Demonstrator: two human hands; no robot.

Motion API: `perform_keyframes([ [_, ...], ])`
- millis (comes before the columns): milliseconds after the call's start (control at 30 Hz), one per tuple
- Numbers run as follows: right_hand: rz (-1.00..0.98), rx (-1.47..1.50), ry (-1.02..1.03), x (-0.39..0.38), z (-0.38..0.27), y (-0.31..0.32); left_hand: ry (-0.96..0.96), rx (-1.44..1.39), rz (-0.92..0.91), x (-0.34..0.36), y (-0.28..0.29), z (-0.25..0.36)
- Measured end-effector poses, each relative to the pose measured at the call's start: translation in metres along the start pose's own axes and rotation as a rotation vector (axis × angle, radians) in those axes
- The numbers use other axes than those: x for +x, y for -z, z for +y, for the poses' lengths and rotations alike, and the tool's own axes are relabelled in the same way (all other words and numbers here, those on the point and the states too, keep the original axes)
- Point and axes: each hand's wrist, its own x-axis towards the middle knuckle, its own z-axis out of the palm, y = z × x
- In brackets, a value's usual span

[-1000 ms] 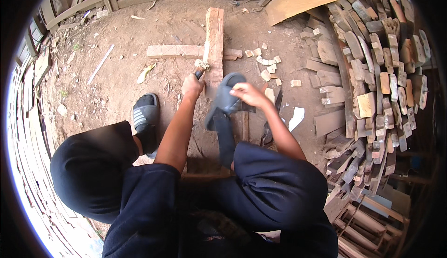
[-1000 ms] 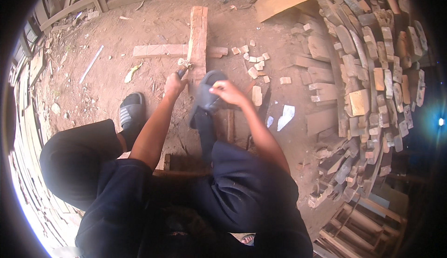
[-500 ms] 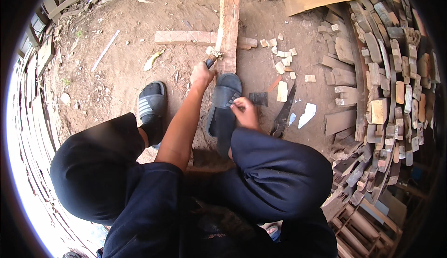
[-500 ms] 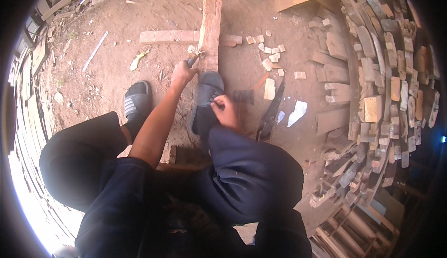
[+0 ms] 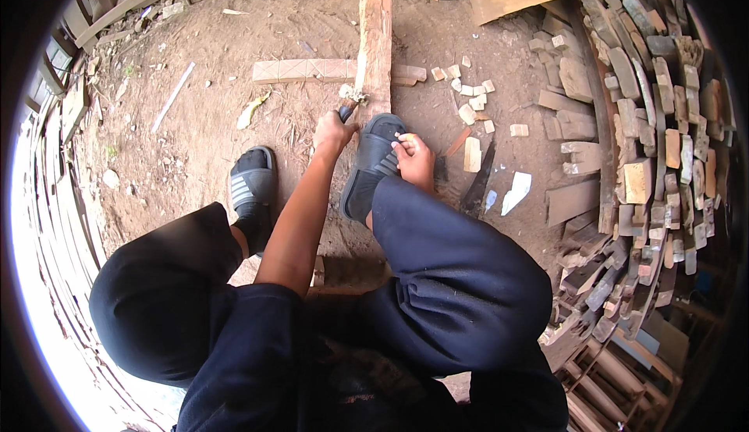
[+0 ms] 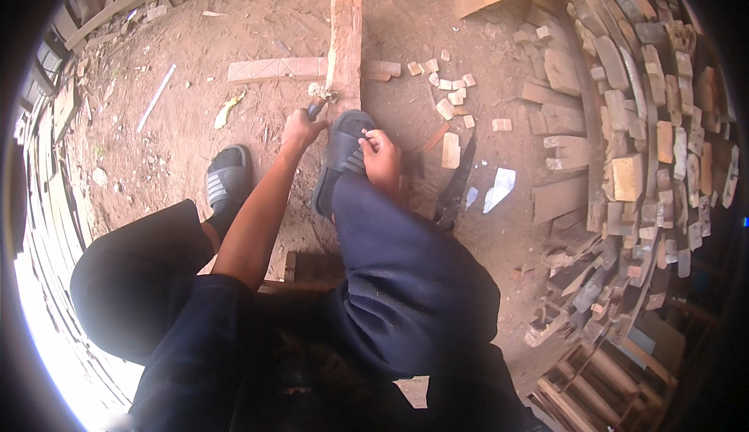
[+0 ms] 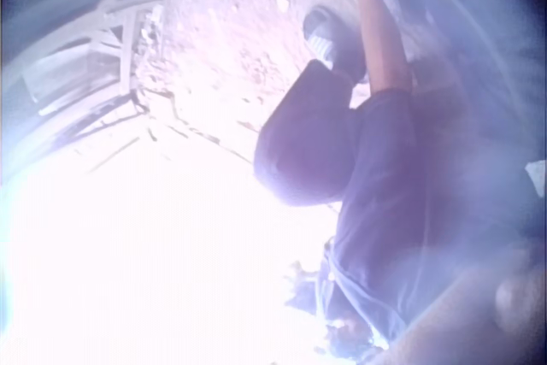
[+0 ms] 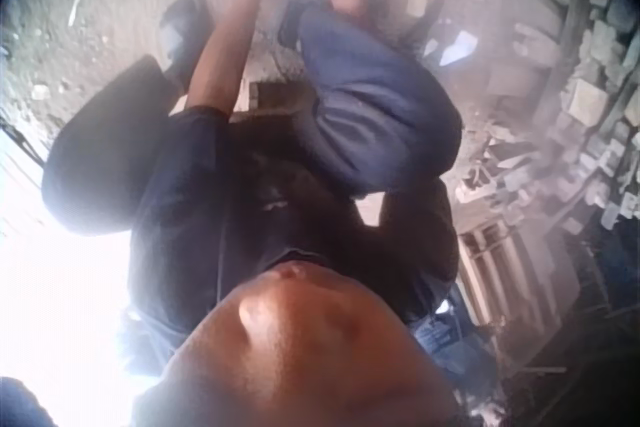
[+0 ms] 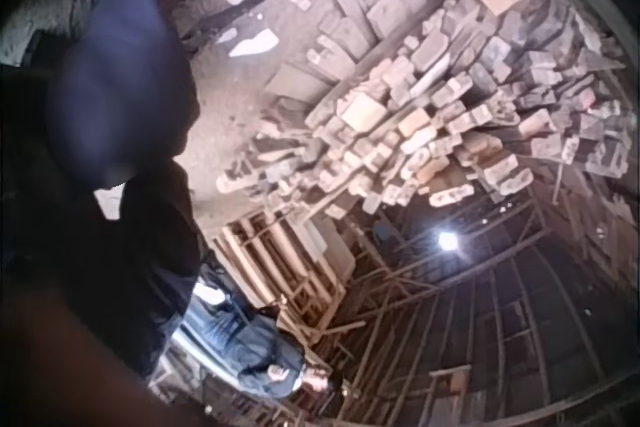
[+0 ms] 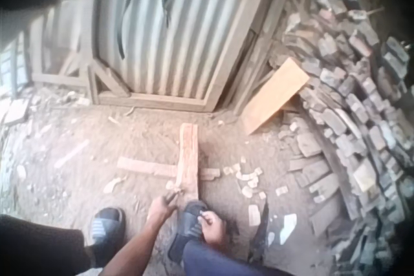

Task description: The person sits on the ground and uses a chisel and mallet to carve a piece of wood. They repeatedly strike the chisel to remove wood chips, occasionally adjusting the wood's position.

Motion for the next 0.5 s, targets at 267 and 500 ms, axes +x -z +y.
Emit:
perform_keyframes([
  [267,-0.017,-0.231,0.132,0.016,-0.015,0.007,-0.047,-0.049,0.062,0.008,-0.009,-0.008],
  [500,-0.646,-0.122,-0.331,0.015,-0.029,0.027,-0.041,-0.078,0.069,0.004,-0.01,-0.01],
])
